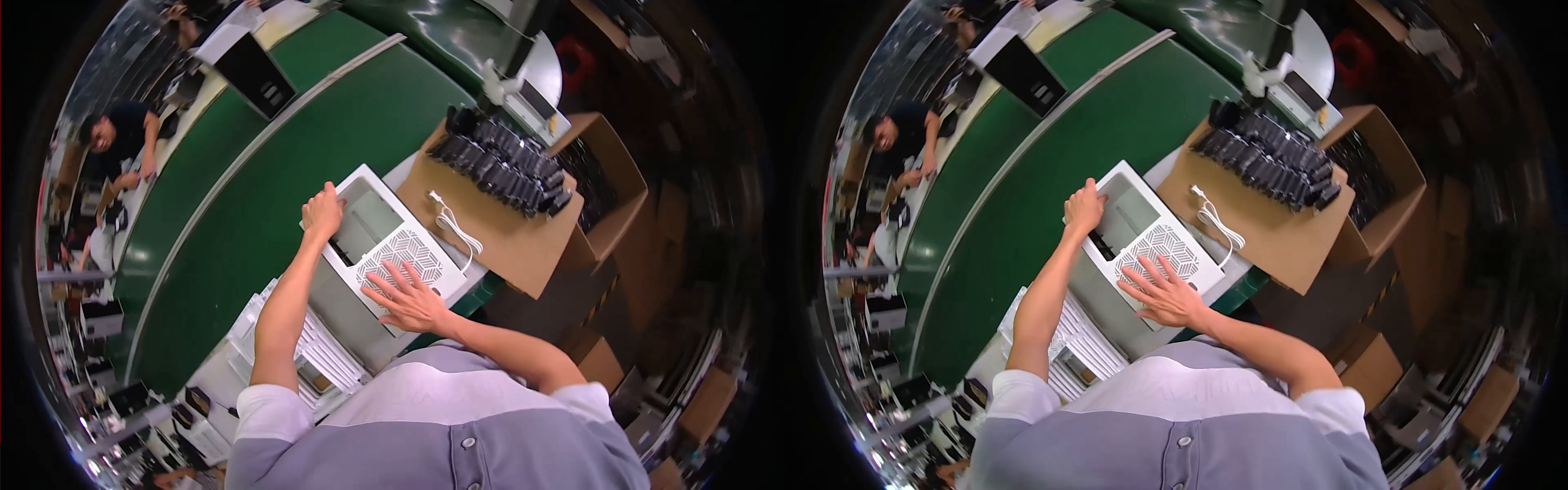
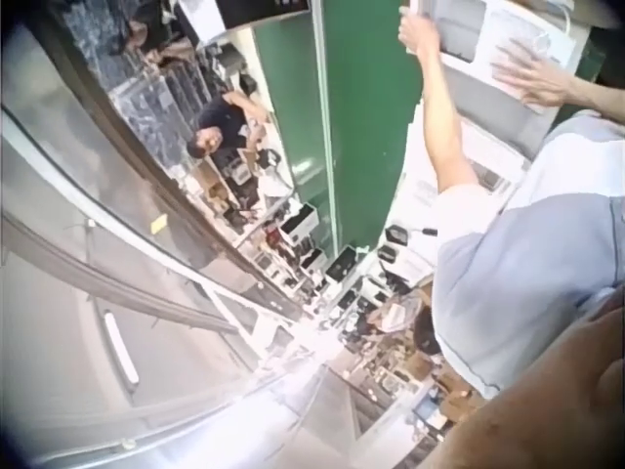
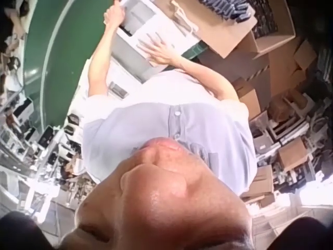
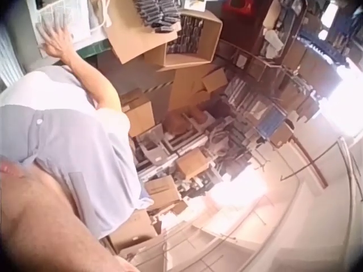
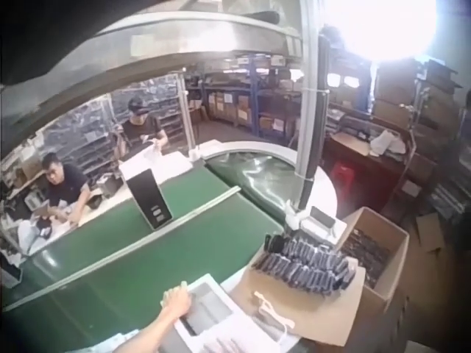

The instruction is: Manually assemble components into a white electronic enclosure by inserting internal parts and fitting the rear panel.

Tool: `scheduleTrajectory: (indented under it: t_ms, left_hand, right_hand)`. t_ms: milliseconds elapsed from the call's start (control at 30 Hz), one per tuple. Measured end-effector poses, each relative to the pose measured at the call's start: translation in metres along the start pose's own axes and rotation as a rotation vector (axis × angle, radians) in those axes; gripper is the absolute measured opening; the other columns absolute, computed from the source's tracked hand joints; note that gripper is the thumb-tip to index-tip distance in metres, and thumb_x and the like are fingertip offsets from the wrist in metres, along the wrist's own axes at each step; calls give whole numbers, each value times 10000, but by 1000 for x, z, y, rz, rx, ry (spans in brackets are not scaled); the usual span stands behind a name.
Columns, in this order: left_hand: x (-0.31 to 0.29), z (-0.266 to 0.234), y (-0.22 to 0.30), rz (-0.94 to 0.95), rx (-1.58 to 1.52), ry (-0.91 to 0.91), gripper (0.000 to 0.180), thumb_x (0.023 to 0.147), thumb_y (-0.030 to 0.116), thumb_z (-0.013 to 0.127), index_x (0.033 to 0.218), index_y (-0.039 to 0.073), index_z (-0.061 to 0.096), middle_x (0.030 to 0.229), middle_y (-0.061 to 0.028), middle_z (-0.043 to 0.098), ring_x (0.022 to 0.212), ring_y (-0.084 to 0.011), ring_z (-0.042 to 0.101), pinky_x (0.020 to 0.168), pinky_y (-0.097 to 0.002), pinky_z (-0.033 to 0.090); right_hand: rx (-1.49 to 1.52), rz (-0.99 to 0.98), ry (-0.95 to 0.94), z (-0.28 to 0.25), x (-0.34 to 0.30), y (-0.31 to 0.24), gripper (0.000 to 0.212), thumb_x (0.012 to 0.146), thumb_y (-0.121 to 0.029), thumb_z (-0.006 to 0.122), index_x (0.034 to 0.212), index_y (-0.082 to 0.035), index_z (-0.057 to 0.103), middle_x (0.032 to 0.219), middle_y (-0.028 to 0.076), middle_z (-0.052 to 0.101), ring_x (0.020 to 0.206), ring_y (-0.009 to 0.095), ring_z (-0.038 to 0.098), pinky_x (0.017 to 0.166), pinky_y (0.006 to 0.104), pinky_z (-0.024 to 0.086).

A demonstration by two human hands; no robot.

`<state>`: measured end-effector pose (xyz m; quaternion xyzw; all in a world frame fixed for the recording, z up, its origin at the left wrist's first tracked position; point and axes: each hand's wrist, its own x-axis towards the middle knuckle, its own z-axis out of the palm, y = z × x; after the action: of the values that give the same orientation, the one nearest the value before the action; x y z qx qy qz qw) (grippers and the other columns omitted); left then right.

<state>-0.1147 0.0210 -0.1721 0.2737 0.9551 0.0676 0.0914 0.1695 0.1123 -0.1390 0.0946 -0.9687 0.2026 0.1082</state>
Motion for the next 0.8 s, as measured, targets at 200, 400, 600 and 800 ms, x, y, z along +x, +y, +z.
scheduleTrajectory:
  t_ms: [200,400,600,800]
  left_hand:
    - [-2,-2,-1,-46,44,-26,348,918,296,688,1098,40,536,972,-237,721,936,-451,698,791,-568,550]
    - [-19,6,-4,15,90,68,636,896,232,705,1412,7,409,1351,-266,543,1276,-426,515,1033,-557,420]
    - [-100,-5,40,213,-104,209,803,869,125,701,1539,-10,281,1595,-233,302,1490,-400,259,1198,-541,224]
    - [-185,-42,32,-250,-591,408,489,932,31,623,1399,-36,493,1395,-182,539,1255,-295,550,991,-396,492]
  right_hand:
    - [106,-90,-157,14,-8,9,834,905,-554,620,1570,-167,297,1649,91,231,1528,340,175,1239,547,127]
    - [100,-96,-44,25,-19,12,766,889,-480,674,1491,-97,393,1597,146,317,1515,352,215,1223,555,172]
    - [214,-191,109,-21,-14,-7,742,886,-472,669,1473,-93,421,1607,157,301,1516,358,212,1214,581,160]
    - [180,-240,-82,25,-21,27,717,916,-517,589,1439,-54,425,1538,176,394,1487,364,277,1225,551,168]
